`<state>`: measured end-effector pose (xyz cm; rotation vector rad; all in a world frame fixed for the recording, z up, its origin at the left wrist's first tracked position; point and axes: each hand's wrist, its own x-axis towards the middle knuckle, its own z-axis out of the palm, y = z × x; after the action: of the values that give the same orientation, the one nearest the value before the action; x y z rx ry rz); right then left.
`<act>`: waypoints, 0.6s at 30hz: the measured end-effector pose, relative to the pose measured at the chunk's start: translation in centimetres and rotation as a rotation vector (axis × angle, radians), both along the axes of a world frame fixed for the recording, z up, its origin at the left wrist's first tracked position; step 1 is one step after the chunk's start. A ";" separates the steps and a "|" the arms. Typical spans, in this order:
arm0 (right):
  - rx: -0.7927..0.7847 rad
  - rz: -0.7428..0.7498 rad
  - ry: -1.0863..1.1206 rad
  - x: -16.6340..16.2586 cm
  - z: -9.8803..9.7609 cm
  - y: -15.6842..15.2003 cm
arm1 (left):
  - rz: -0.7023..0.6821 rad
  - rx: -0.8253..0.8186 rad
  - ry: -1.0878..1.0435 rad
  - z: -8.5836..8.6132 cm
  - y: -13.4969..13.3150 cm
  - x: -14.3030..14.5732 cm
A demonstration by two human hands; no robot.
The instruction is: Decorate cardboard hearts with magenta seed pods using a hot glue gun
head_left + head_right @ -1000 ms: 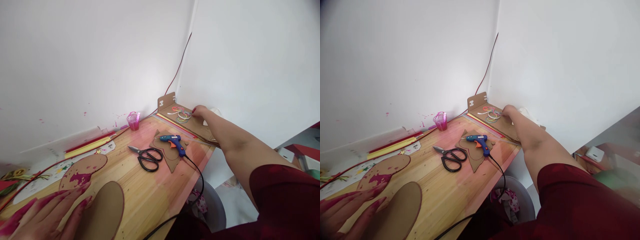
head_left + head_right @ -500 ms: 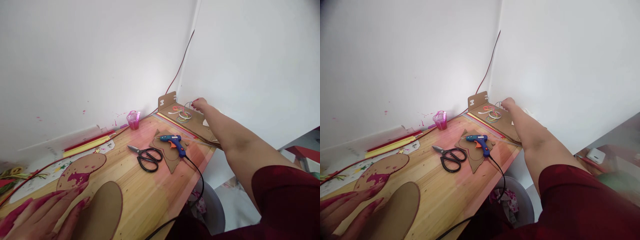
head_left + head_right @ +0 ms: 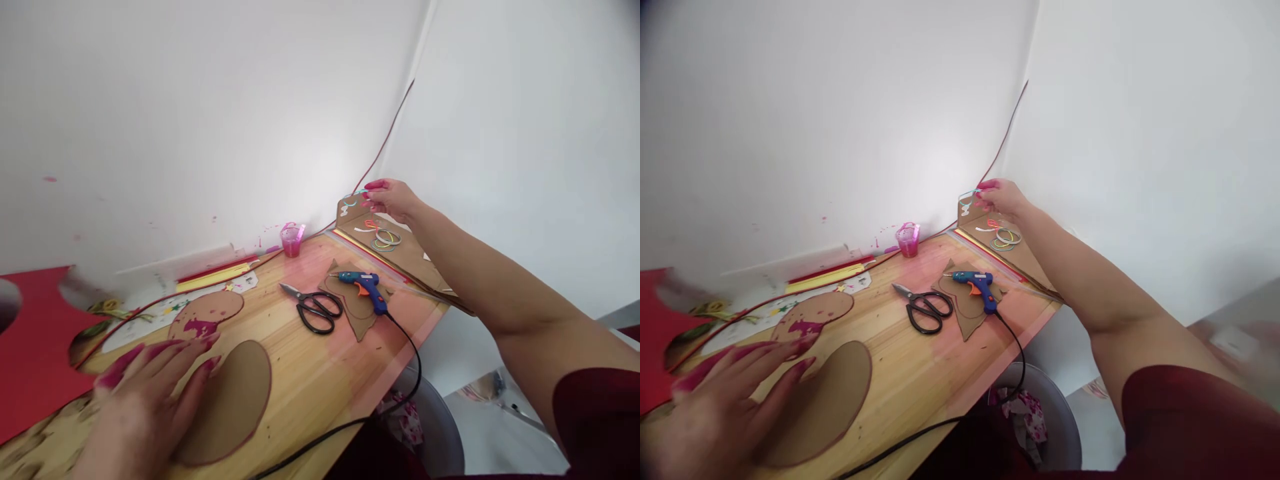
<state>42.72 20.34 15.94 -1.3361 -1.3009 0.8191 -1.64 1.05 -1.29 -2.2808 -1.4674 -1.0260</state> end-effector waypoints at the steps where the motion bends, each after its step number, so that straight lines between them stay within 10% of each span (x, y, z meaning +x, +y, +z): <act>1: 0.017 0.082 -0.032 -1.5 0.2 -0.7 | -0.037 0.008 0.002 0.9 -0.3 0.5; 10: 0.213 0.661 -0.455 -13.8 -0.9 -7.0 | -0.155 -0.185 -0.431 2.5 -1.3 2.1; 18: 0.176 0.837 -0.465 -20.7 -3.7 -10.6 | -0.152 -0.507 -1.026 4.1 -1.7 4.0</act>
<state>22.03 9.74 12.25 -0.8353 -2.3154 0.9328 2.36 -0.63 2.85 -2.2712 -2.0999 -2.3209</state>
